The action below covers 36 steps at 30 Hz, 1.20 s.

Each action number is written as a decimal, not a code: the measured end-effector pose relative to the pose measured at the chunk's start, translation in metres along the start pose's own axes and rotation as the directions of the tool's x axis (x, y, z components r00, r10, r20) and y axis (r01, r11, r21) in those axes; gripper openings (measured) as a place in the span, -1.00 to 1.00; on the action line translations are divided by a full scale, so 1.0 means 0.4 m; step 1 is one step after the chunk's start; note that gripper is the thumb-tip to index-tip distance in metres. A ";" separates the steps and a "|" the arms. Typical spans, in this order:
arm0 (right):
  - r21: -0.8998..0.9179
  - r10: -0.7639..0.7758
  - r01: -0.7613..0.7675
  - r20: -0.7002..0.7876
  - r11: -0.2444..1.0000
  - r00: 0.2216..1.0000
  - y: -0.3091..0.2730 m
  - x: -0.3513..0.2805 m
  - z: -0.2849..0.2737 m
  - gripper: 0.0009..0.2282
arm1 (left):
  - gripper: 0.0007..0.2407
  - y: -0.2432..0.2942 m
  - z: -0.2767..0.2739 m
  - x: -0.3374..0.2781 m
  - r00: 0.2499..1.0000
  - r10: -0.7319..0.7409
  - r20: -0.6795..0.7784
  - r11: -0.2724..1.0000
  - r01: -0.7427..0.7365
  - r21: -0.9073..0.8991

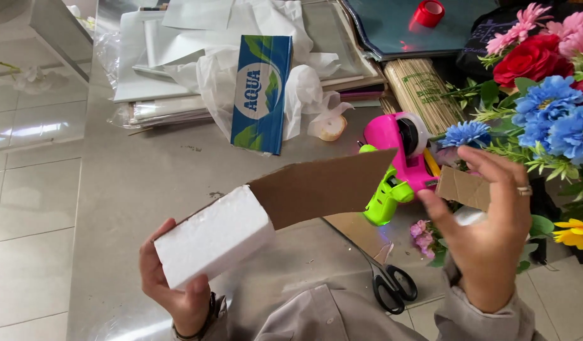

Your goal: The person cuts a piece of cardboard with scissors and trims a blue box. They then use a hot glue gun to attach a white foam block to the cardboard piece, pressing it firmly to secure the bond.

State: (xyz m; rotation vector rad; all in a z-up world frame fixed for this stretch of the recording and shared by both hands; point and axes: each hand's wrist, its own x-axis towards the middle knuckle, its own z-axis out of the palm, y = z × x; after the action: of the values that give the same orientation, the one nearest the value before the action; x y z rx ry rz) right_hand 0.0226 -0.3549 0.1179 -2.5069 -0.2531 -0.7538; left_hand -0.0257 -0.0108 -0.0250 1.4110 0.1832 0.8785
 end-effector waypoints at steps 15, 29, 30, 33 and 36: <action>0.187 -0.400 0.360 0.572 0.914 0.716 -0.193 0.030 0.050 -0.48 | -0.40 0.031 0.045 -0.057 0.903 0.428 0.031 0.904 -0.428 -0.016; 0.389 -0.450 0.268 0.521 0.881 0.725 -0.174 0.000 0.011 -0.55 | -0.63 0.072 0.004 -0.067 0.801 0.543 0.250 0.819 -0.572 0.055; 0.387 -0.447 0.266 0.520 0.883 0.728 -0.178 0.010 0.016 -0.55 | -0.63 0.064 0.005 -0.078 0.800 0.544 0.254 0.818 -0.573 0.052; 0.523 -0.415 0.125 0.485 0.843 0.769 -0.175 0.036 0.020 -0.69 | -0.74 0.005 0.014 -0.102 0.769 0.609 0.195 0.770 -0.632 0.090; 0.743 -0.459 -0.066 0.478 0.666 0.748 -0.137 0.045 0.043 -0.65 | -0.70 -0.079 0.018 -0.109 0.652 0.724 0.227 0.645 -0.756 0.114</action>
State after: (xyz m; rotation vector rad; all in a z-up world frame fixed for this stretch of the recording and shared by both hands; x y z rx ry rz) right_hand 0.0284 -0.2986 0.1383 -1.8418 -0.9124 0.1946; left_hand -0.0378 -0.0410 -0.0686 1.7715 -0.5034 1.4440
